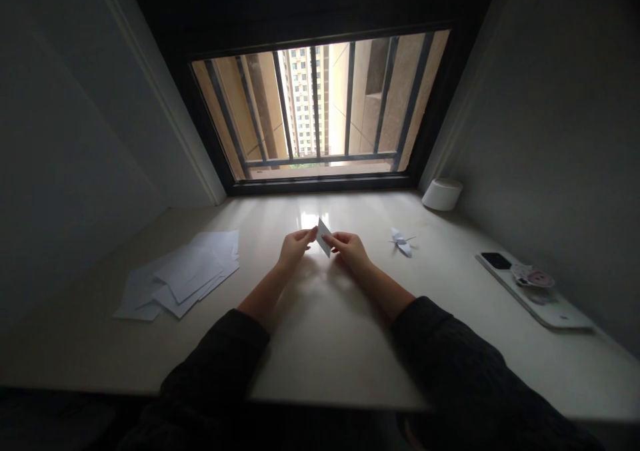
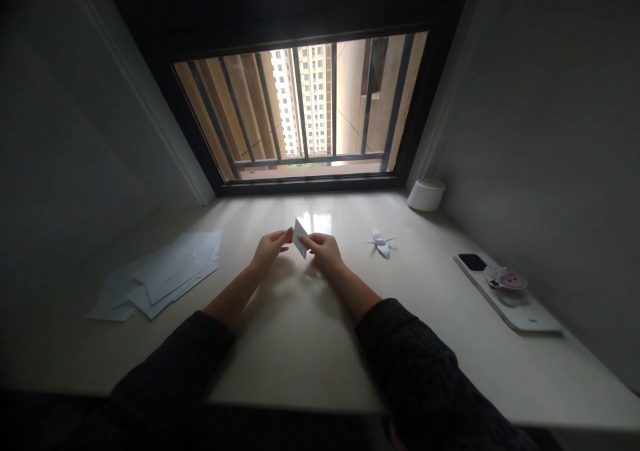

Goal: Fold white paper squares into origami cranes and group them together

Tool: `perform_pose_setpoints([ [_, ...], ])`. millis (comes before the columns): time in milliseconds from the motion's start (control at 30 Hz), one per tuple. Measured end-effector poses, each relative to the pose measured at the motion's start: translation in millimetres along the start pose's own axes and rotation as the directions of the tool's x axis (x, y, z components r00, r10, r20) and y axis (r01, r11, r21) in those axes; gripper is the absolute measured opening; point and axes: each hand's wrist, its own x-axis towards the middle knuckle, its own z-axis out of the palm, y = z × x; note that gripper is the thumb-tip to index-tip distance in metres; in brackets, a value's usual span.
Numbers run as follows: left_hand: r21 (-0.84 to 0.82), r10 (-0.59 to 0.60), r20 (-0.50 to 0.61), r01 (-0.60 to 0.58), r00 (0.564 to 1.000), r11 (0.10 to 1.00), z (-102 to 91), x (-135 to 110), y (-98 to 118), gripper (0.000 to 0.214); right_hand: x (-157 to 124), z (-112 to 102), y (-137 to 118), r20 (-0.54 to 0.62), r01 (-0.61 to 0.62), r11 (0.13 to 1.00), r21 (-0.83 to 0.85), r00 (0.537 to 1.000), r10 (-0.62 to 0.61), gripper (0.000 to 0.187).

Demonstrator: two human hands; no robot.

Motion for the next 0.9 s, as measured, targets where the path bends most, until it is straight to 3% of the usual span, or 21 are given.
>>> perform_pose_setpoints([
  [300,0.281,0.168,-0.052,-0.147,0.984,0.948,3.7,-2,-8,0.038,1,-1,12,-0.103,0.037,0.987,-0.154,0.993,-0.053,0.042],
  [433,0.454,0.212,-0.121,-0.136,0.97,0.881,3.4,-6,-4,0.032,4,-3,18,-0.15,0.04,0.986,-0.162,0.987,-0.065,0.041],
  [633,0.554,0.226,-0.088,-0.141,0.97,0.82,4.5,-9,-1,0.03,4,-1,21,-0.149,0.052,0.994,-0.093,0.987,-0.066,0.04],
  [900,0.59,0.241,-0.101,-0.137,0.965,0.796,8.5,-11,1,0.028,5,6,21,-0.241,0.072,0.981,-0.182,0.964,-0.115,0.033],
])
